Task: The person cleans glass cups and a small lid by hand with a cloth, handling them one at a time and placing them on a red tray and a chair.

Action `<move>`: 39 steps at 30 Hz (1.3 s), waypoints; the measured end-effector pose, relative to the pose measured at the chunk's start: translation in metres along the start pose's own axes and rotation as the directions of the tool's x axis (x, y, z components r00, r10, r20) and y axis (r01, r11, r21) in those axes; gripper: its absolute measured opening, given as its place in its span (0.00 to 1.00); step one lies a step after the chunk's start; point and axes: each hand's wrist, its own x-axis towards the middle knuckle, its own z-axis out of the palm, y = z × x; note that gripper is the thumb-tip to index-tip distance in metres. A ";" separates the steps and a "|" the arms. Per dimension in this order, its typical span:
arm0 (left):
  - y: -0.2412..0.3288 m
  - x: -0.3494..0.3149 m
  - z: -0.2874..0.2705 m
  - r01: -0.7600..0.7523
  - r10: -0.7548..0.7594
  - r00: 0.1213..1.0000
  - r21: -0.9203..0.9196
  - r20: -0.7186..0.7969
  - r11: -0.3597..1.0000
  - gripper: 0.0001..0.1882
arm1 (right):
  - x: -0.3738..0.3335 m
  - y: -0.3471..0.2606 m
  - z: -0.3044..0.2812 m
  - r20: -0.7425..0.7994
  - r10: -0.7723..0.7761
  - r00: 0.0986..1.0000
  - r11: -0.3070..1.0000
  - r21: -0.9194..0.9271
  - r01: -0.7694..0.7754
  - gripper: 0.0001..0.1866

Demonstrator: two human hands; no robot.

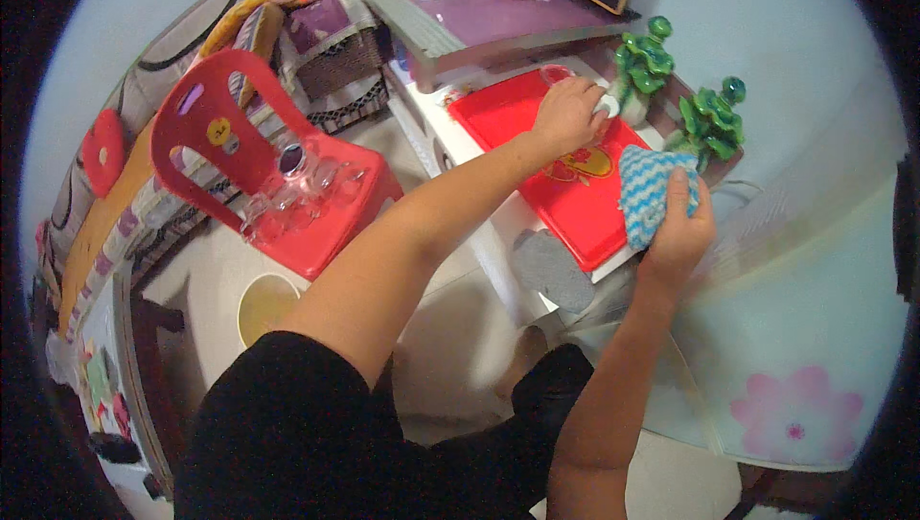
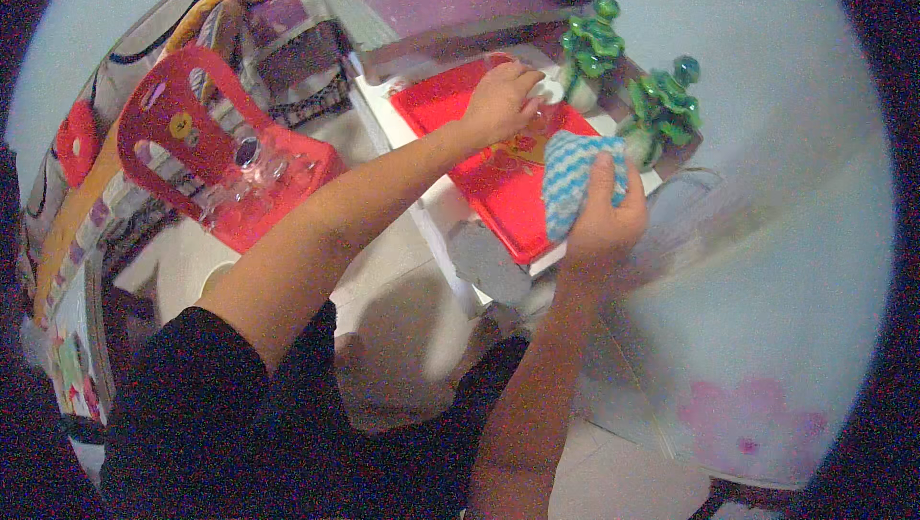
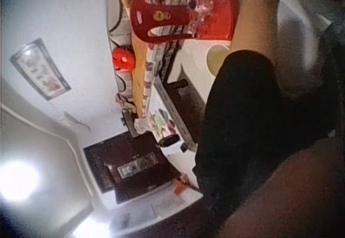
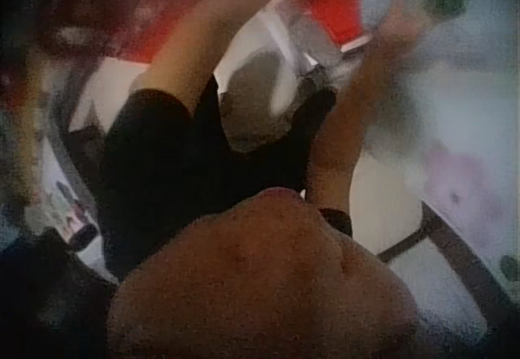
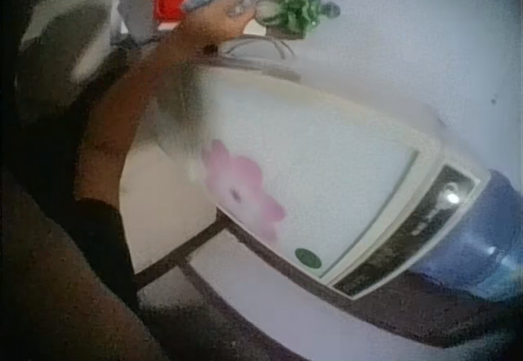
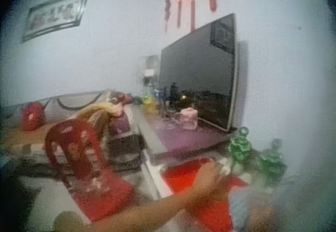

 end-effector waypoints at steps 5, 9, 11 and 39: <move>-0.013 -0.052 -0.054 0.094 -0.117 0.962 -0.101 -0.248 0.990 0.12 | -0.002 0.001 0.006 0.021 0.020 1.000 0.998 0.057 -0.021 0.16; -0.078 -0.113 -0.084 0.474 -0.524 0.801 -0.229 -0.289 0.850 0.08 | -0.012 -0.015 0.018 0.057 0.037 0.998 0.997 0.067 -0.041 0.16; -0.122 -0.133 -0.083 0.622 -0.633 0.734 -0.134 -0.246 0.772 0.10 | -0.012 -0.008 0.023 0.090 0.062 0.994 0.995 0.072 -0.069 0.16; -0.170 -0.156 -0.148 0.631 -0.629 0.771 -0.016 -0.102 0.776 0.06 | -0.061 -0.006 0.085 0.642 0.250 0.725 0.764 0.329 -0.555 0.12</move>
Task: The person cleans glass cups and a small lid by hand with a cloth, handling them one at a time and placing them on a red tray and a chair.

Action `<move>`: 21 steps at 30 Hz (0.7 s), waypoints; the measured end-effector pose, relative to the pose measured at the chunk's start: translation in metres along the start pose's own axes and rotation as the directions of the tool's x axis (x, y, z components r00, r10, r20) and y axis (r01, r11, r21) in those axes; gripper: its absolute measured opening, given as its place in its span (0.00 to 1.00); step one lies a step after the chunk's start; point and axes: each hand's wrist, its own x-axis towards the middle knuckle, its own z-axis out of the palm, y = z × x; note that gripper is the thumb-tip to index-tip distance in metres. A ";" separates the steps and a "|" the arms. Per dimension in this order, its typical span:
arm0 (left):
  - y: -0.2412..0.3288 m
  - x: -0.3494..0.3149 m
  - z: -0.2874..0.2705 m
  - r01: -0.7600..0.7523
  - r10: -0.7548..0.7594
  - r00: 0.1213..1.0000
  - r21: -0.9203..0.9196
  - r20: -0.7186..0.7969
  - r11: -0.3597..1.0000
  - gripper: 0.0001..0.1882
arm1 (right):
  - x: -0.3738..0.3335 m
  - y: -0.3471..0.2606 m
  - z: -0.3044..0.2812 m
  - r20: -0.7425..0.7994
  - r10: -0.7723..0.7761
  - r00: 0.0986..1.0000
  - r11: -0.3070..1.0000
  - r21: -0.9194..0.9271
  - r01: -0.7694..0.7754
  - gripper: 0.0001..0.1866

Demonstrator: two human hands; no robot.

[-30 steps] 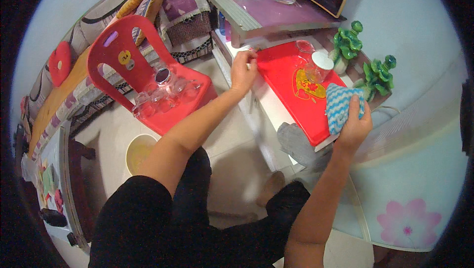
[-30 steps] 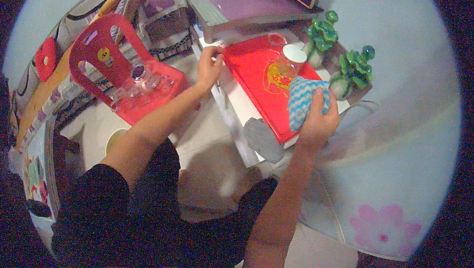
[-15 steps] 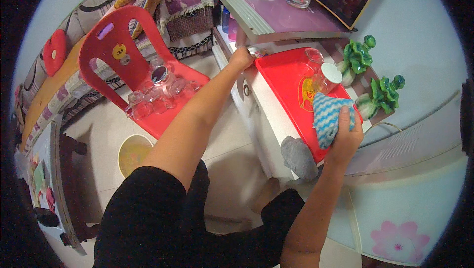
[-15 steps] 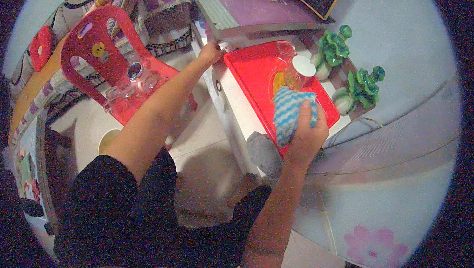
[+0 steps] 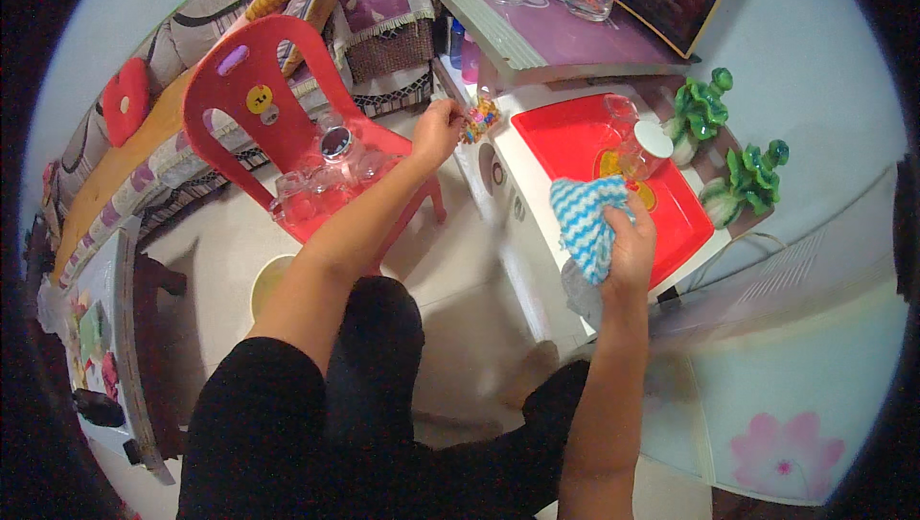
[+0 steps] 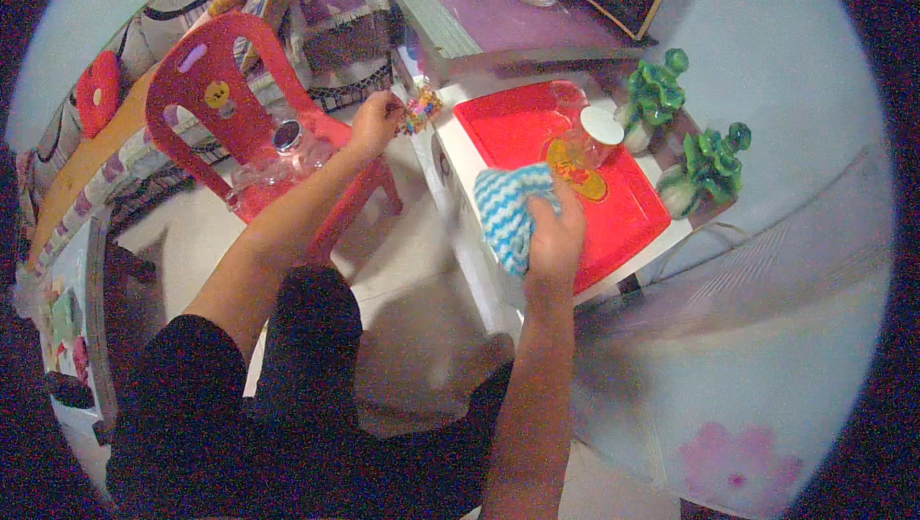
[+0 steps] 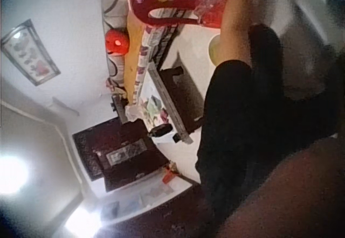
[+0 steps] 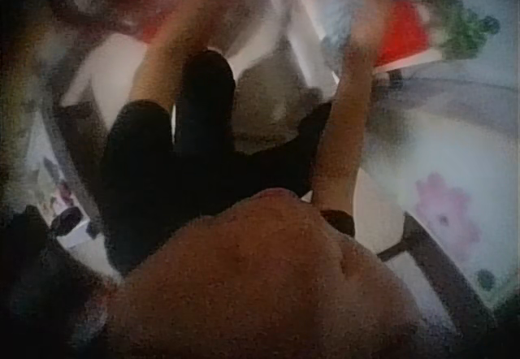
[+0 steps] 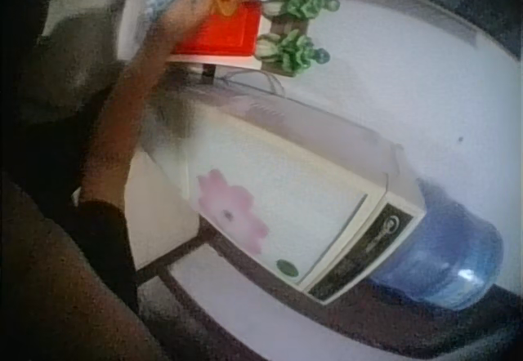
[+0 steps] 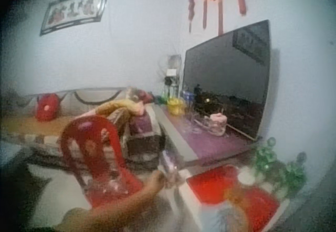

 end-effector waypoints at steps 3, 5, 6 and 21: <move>0.040 -0.025 -0.029 0.092 -0.052 0.988 -0.283 0.144 0.955 0.04 | -0.005 0.006 0.011 0.015 0.107 0.994 0.994 -0.001 -0.107 0.11; 0.078 -0.042 -0.041 0.153 -0.053 0.974 -0.464 0.222 0.873 0.03 | -0.010 0.006 0.022 -0.068 0.148 0.987 0.980 -0.128 -0.155 0.12; 0.105 -0.052 -0.050 0.119 -0.007 0.974 -0.485 0.227 0.866 0.02 | -0.011 0.010 0.023 -0.041 0.104 0.994 0.986 -0.127 -0.108 0.13; 0.161 -0.124 -0.005 0.636 -0.086 0.742 -0.739 0.665 -0.222 0.19 | -0.026 0.006 0.004 0.141 -0.005 0.990 0.965 -0.259 0.042 0.14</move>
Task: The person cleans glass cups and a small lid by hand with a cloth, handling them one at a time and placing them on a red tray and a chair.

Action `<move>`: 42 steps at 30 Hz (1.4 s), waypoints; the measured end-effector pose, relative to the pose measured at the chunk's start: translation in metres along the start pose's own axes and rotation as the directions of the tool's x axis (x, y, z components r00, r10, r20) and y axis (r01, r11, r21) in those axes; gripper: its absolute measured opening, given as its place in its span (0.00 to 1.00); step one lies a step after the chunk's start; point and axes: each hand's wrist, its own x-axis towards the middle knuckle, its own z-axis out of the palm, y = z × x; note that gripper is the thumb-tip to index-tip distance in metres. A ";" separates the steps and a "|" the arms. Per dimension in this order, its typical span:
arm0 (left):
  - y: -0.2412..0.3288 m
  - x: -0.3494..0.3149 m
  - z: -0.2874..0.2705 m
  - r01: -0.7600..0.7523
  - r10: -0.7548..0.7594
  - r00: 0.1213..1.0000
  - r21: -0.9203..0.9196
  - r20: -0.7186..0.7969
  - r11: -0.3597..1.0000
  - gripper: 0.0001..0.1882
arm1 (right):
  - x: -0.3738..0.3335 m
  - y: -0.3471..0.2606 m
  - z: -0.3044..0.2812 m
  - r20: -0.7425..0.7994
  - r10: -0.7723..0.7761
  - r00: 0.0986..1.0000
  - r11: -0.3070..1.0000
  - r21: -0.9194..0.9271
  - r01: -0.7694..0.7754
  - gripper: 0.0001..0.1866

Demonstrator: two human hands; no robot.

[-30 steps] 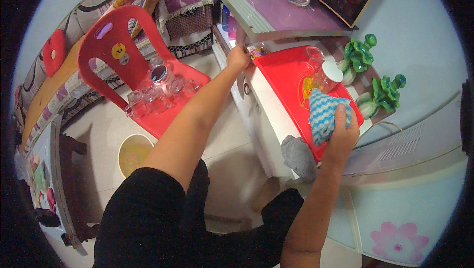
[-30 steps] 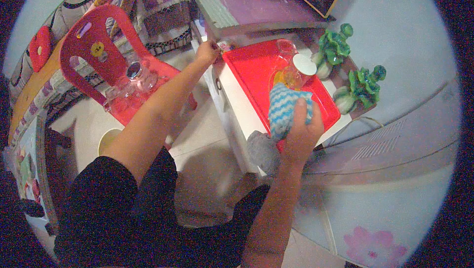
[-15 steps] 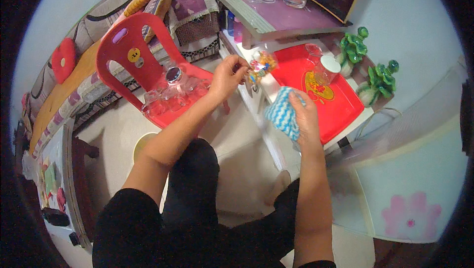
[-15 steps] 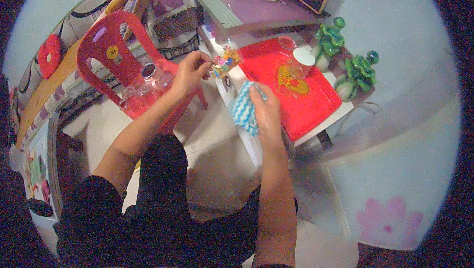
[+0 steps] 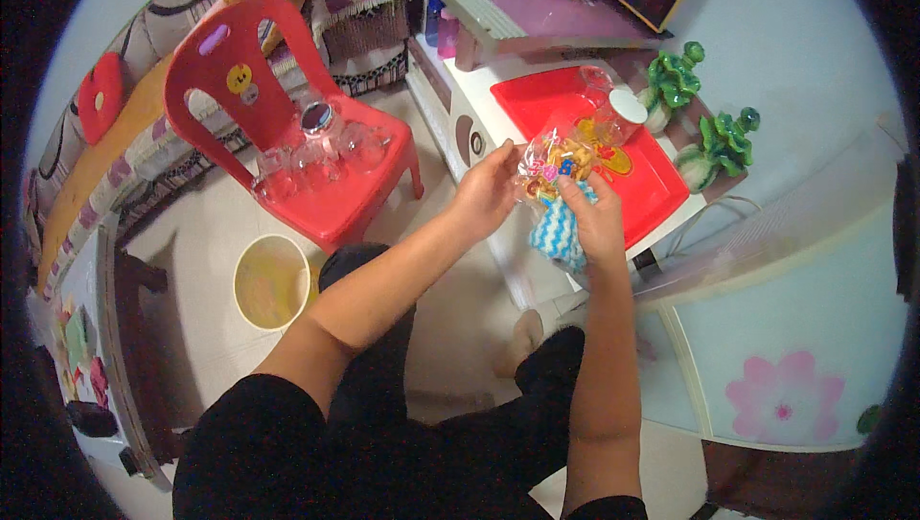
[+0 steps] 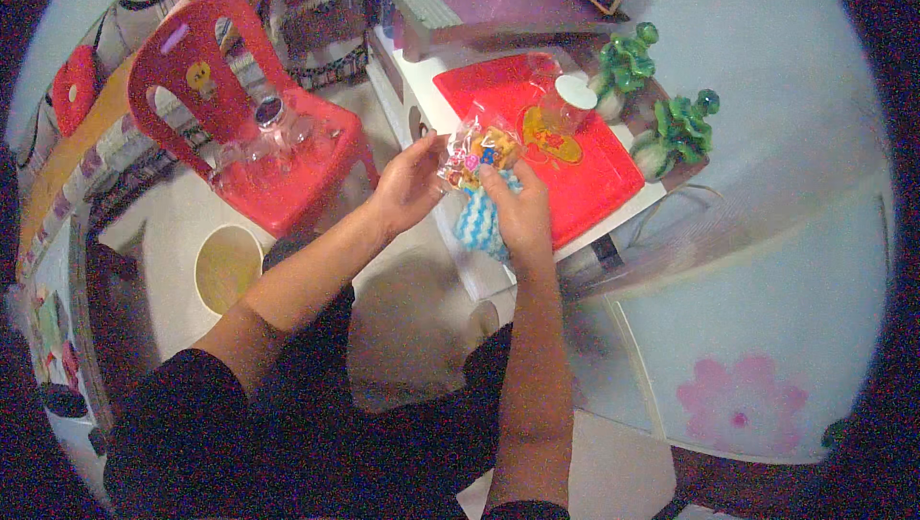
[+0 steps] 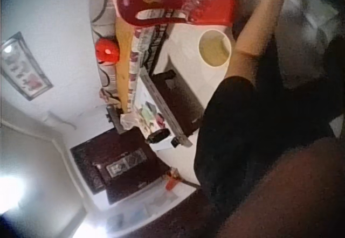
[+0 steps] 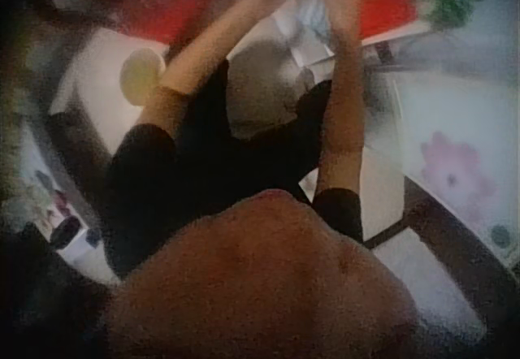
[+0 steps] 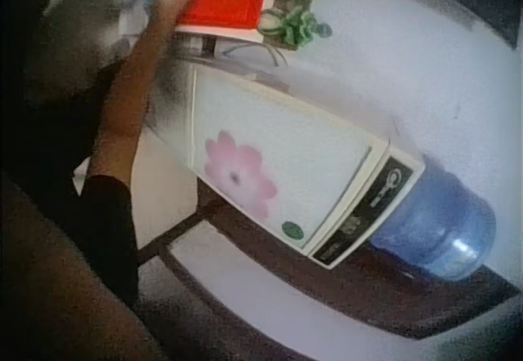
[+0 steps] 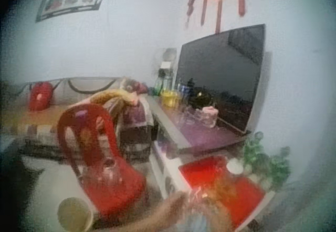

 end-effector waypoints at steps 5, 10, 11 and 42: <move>-0.010 0.001 0.002 0.198 -0.195 0.980 -0.348 0.045 0.916 0.20 | -0.002 -0.001 -0.002 0.007 -0.131 0.991 0.827 -0.550 0.114 0.19; -0.022 0.012 -0.011 0.205 -0.247 0.969 -0.456 -0.033 0.866 0.21 | -0.003 -0.016 0.008 0.009 -0.090 0.996 0.734 -0.675 0.073 0.19; -0.021 0.012 -0.009 0.202 -0.244 0.969 -0.457 -0.033 0.866 0.21 | -0.002 -0.015 0.006 0.002 -0.087 0.996 0.737 -0.673 0.066 0.19; 0.041 -0.033 0.044 0.287 -0.061 0.952 -0.802 0.300 0.524 0.19 | 0.006 -0.022 -0.025 0.136 0.156 0.978 0.757 0.620 -0.207 0.20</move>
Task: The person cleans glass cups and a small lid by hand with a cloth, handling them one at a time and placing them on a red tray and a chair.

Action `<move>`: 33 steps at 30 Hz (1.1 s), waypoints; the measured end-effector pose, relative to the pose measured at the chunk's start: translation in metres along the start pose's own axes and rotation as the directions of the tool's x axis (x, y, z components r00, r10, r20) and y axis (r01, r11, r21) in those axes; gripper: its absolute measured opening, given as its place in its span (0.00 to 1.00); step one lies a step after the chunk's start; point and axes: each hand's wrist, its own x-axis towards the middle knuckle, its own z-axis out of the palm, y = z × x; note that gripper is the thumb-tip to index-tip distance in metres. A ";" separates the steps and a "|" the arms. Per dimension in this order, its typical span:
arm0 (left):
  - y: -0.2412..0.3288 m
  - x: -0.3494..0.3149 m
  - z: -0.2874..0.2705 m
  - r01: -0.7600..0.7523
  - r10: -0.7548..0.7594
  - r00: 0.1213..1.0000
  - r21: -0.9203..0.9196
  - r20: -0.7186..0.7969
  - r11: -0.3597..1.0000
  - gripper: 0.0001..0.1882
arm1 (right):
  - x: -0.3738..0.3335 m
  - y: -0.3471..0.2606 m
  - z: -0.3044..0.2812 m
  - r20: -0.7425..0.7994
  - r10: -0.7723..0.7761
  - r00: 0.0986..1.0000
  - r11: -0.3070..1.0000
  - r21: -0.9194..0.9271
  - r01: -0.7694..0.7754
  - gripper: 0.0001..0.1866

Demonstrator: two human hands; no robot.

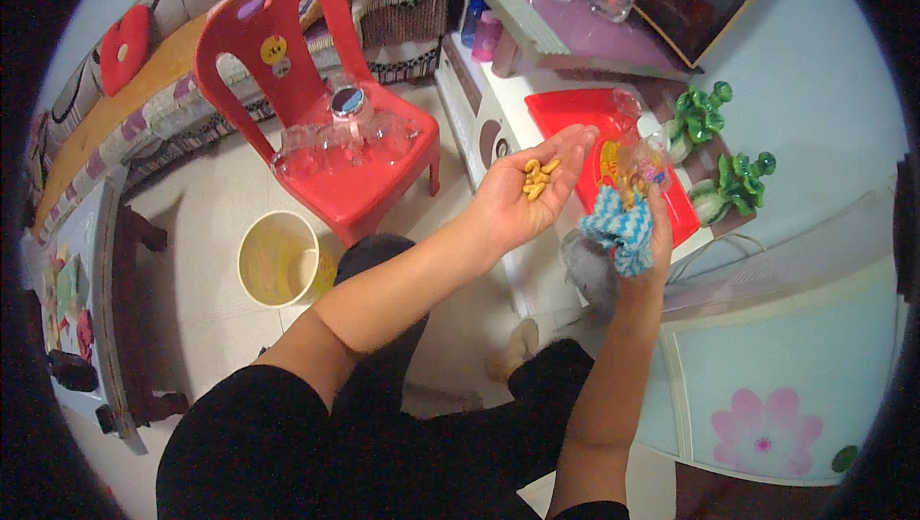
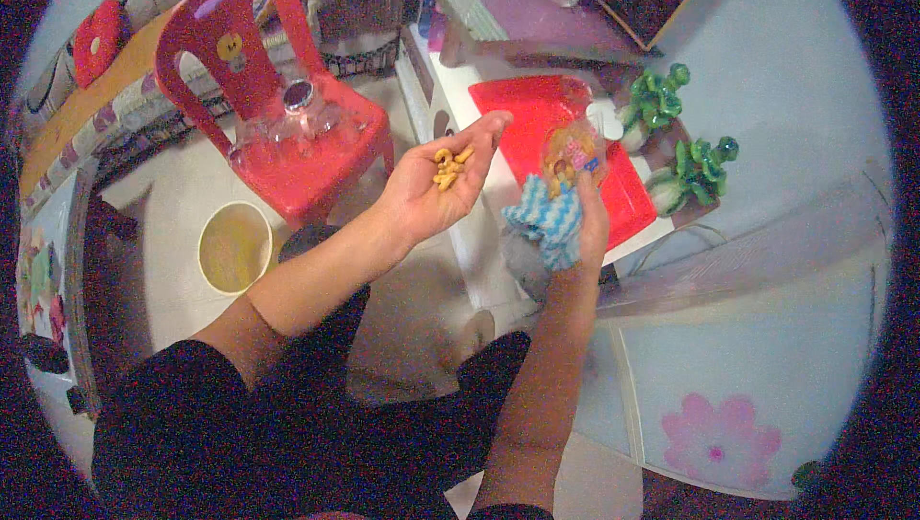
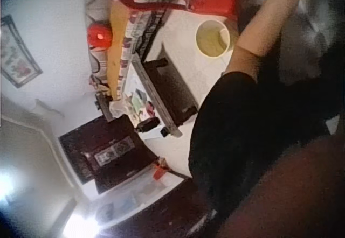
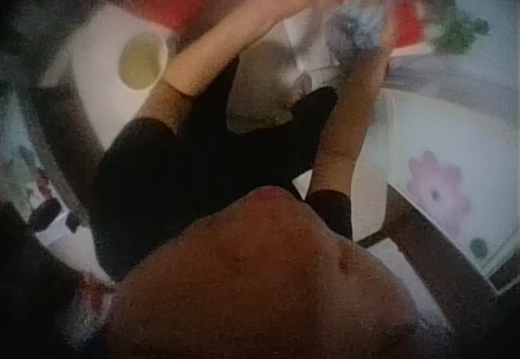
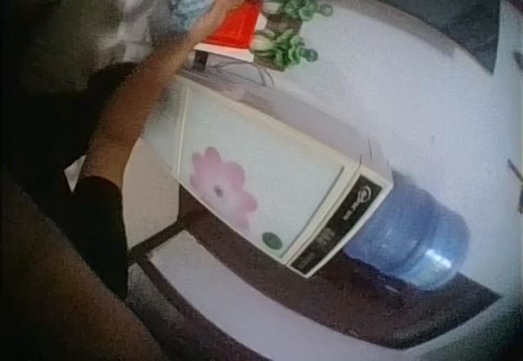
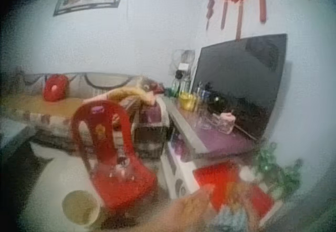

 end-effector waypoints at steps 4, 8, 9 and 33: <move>-0.033 -0.009 0.051 0.097 -0.104 0.992 0.095 0.074 0.991 0.21 | 0.006 -0.001 0.003 -0.065 -0.116 0.991 0.992 -0.057 0.112 0.25; -0.091 -0.029 0.107 0.160 -0.220 0.964 0.332 0.152 0.930 0.22 | 0.007 -0.001 -0.010 -0.034 -0.228 0.973 0.973 0.040 0.229 0.23; -0.109 -0.041 0.123 0.147 -0.237 0.964 0.495 0.123 0.856 0.23 | 0.013 0.001 -0.014 -0.028 -0.226 0.974 0.972 0.055 0.227 0.23; -0.159 -0.057 0.148 0.099 -0.390 0.906 0.815 0.163 0.571 0.21 | -0.022 -0.029 0.013 -0.083 -0.306 0.948 0.949 -0.111 0.296 0.25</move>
